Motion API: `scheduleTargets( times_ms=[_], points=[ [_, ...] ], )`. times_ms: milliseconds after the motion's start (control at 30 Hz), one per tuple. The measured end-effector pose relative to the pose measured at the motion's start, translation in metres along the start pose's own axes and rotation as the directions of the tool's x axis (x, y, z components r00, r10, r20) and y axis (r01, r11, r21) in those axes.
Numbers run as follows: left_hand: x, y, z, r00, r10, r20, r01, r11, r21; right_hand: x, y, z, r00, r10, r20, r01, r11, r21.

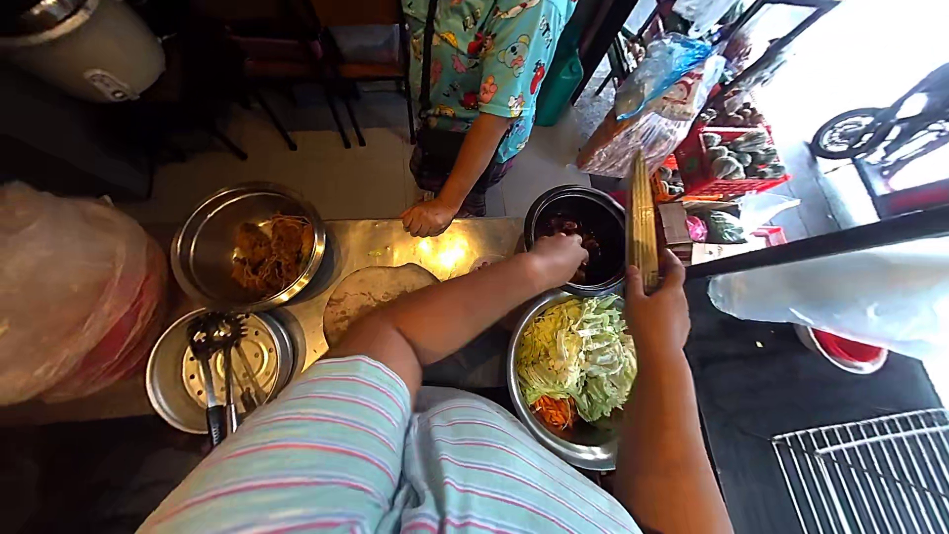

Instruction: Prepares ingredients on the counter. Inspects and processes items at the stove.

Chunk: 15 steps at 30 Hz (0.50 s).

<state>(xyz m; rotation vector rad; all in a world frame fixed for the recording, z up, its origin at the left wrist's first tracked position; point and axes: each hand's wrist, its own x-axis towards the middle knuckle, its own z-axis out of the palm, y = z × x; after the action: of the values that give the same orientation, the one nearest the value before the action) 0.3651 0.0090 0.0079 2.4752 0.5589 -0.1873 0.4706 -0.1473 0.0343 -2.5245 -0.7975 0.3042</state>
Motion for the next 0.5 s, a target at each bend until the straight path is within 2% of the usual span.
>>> scheduleTargets(
  times_ms=[67, 133, 233, 300, 367, 500],
  points=[
    [-0.049, -0.03, -0.013, 0.997, 0.032, -0.07, -0.034, 0.999, -0.036, -0.018, 0.015, -0.002, 0.993, -0.109, 0.054, 0.099, 0.981, 0.168],
    [-0.111, -0.079, -0.021, 0.994, 0.008, -0.111, -0.016, 0.998, -0.069, -0.044, 0.021, -0.002, 0.964, -0.242, 0.106, 0.201, 0.932, 0.3],
    [-0.2, -0.149, -0.008, 0.972, -0.229, -0.052, 0.222, 0.969, -0.107, -0.09, 0.008, 0.01, 0.889, -0.386, 0.248, 0.271, 0.878, 0.394],
    [-0.244, -0.167, 0.015, 0.931, -0.364, -0.003, 0.36, 0.922, -0.145, -0.115, -0.007, 0.031, 0.81, -0.461, 0.363, 0.323, 0.866, 0.381],
    [-0.267, -0.174, 0.042, 0.909, -0.417, 0.006, 0.411, 0.892, -0.187, -0.135, -0.023, 0.058, 0.738, -0.501, 0.452, 0.375, 0.861, 0.343],
    [-0.277, -0.175, 0.083, 0.883, -0.468, -0.03, 0.446, 0.858, -0.256, -0.162, -0.063, 0.101, 0.611, -0.426, 0.667, 0.438, 0.884, 0.163]
  ],
)
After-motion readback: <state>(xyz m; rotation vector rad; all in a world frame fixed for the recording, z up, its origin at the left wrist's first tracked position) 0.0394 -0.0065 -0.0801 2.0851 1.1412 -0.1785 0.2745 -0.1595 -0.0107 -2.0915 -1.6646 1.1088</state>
